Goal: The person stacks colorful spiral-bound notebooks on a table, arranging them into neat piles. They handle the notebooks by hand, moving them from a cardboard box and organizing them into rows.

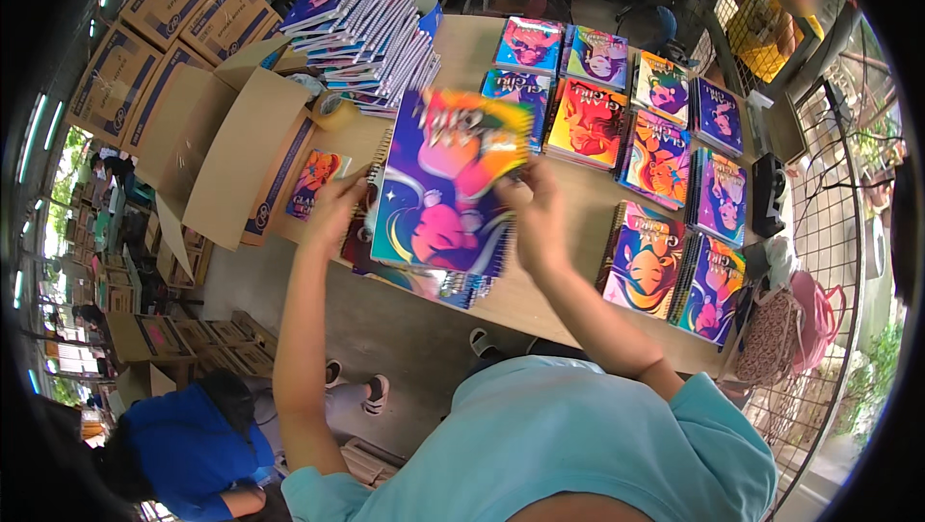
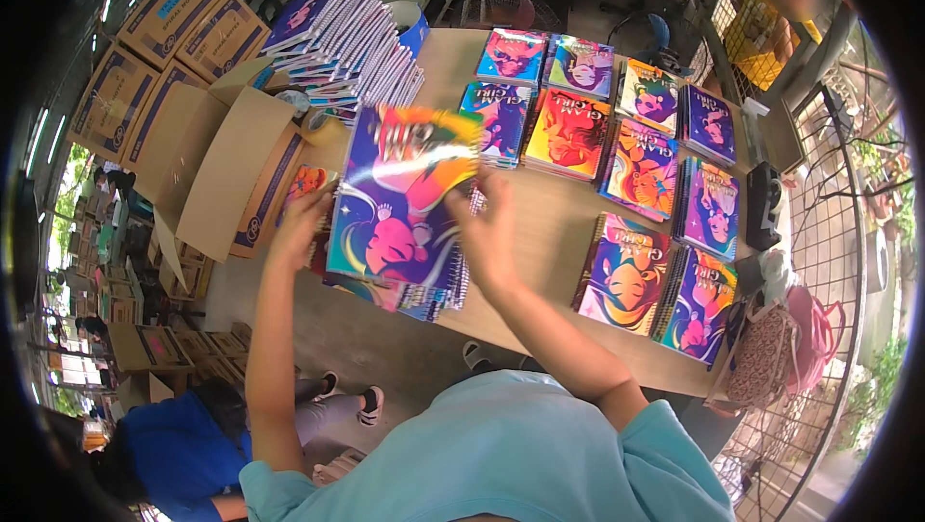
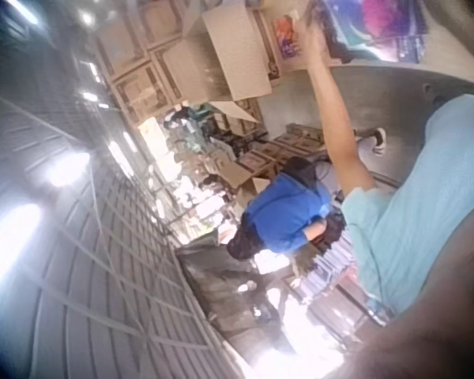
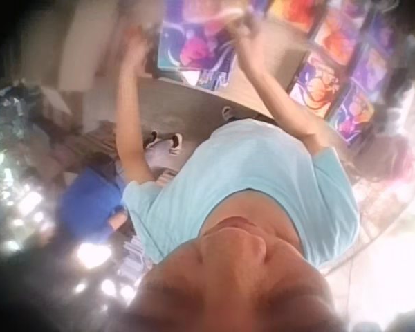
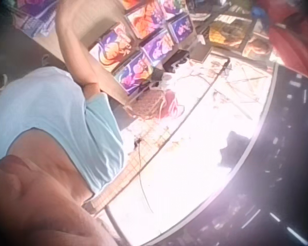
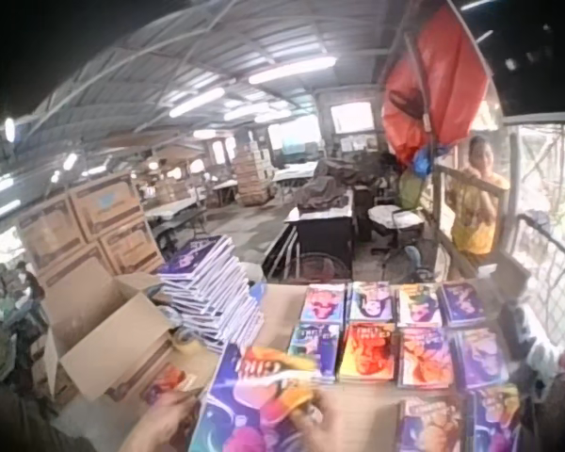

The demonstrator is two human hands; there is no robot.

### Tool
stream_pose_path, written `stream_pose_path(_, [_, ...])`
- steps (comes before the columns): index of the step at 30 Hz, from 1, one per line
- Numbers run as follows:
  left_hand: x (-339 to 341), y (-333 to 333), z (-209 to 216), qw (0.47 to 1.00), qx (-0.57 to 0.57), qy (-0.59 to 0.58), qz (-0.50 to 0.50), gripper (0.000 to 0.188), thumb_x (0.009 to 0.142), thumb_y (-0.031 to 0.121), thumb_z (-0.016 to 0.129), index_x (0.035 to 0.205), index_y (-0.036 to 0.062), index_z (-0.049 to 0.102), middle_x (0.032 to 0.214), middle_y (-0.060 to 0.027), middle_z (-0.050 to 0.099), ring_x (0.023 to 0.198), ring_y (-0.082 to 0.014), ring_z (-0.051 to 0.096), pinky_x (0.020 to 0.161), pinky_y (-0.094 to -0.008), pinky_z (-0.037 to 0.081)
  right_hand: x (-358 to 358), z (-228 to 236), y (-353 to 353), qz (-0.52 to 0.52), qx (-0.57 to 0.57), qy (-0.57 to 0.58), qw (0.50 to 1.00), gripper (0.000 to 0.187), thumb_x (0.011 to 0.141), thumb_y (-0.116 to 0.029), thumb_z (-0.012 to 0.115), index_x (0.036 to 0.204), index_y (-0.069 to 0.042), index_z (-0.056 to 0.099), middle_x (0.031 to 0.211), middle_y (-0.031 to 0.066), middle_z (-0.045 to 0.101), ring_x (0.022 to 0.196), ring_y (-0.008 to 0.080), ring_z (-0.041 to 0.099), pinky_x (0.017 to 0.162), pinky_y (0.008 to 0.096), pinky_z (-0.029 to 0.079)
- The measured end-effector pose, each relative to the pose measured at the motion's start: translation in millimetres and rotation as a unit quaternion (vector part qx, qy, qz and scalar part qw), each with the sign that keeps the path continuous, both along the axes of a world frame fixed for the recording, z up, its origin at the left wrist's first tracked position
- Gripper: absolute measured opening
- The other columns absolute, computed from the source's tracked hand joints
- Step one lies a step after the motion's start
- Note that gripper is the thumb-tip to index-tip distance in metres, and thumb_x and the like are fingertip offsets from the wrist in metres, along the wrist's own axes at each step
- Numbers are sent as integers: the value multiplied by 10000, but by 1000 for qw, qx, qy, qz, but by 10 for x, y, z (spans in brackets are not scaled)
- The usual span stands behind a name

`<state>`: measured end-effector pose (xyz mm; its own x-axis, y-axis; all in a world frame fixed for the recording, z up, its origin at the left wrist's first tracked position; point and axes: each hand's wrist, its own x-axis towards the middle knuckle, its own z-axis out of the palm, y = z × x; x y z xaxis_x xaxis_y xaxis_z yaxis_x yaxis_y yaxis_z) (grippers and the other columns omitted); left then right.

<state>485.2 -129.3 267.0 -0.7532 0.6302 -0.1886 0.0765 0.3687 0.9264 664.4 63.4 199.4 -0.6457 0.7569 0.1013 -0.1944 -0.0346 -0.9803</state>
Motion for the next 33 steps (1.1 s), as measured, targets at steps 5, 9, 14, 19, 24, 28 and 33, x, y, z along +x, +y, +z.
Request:
stream_pose_path(5, [-130, -209, -373, 986, 62, -150, -27, 763, 931, 547, 379, 1466, 63, 129, 1516, -152, 155, 1400, -252, 146, 1121, -376, 131, -143, -500, -368, -94, 54, -88, 990, 774, 902, -373, 523, 1458, -44, 96, 1486, 203, 124, 1376, 323, 140, 1118, 391, 158])
stream_pose_path(9, [-191, -296, -804, 968, 123, -220, -5, 884, 864, 711, 263, 1449, 51, 197, 1461, -176, 272, 1338, -265, 293, 1074, -427, 265, -86, -1483, -451, 1, -217, 4, 976, 789, 926, -538, 332, 1465, -51, 25, 1515, 163, 71, 1396, 274, 91, 1131, 379, 115])
stream_pose_path(14, [-18, -352, -1571, 942, 169, -290, -5, 760, 871, 618, 318, 1371, 47, 270, 1360, -157, 337, 1242, -241, 351, 1005, -405, 312, -309, -1811, -617, 64, -419, 37, 905, 817, 839, -724, 321, 1338, -83, 410, 1275, 102, 515, 1099, 229, 524, 942, 366, 435])
stream_pose_path(19, [-328, -276, -1651, 946, 155, -286, 13, 636, 878, 525, 373, 1292, 43, 344, 1259, -138, 402, 1145, -217, 409, 937, -383, 359, -636, -1838, -707, 56, -391, 75, 916, 745, 891, -662, 293, 1345, -77, 376, 1250, 111, 524, 1083, 226, 536, 942, 363, 445])
stream_pose_path(24, [-563, -422, -1682, 949, 141, -277, 44, 512, 885, 432, 427, 1213, 39, 417, 1158, -119, 468, 1049, -193, 467, 868, -361, 406, -941, -1356, -920, 34, -289, 47, 955, 732, 937, -595, 267, 1469, -107, 146, 1477, 106, 252, 1315, 224, 297, 1095, 360, 247])
stream_pose_path(28, [-663, -599, -1784, 948, 145, -265, 100, 413, 890, 357, 471, 1150, 36, 476, 1077, -103, 520, 972, -174, 513, 813, -344, 444, -975, -1442, -976, 24, -182, -151, 971, 755, 927, -591, 293, 1479, -125, 74, 1486, 198, 177, 1392, 299, 134, 1132, 389, 115])
stream_pose_path(33, [68, -1342, -2598, 937, 93, -201, 269, 291, 897, 264, 526, 1071, 32, 549, 976, -84, 585, 876, -150, 571, 745, -322, 491, -472, -1454, 163, -36, -39, -133, 990, 613, 875, -436, 571, 1340, -65, 424, 1277, 206, 455, 1156, 344, 457, 1000, 409, 355])
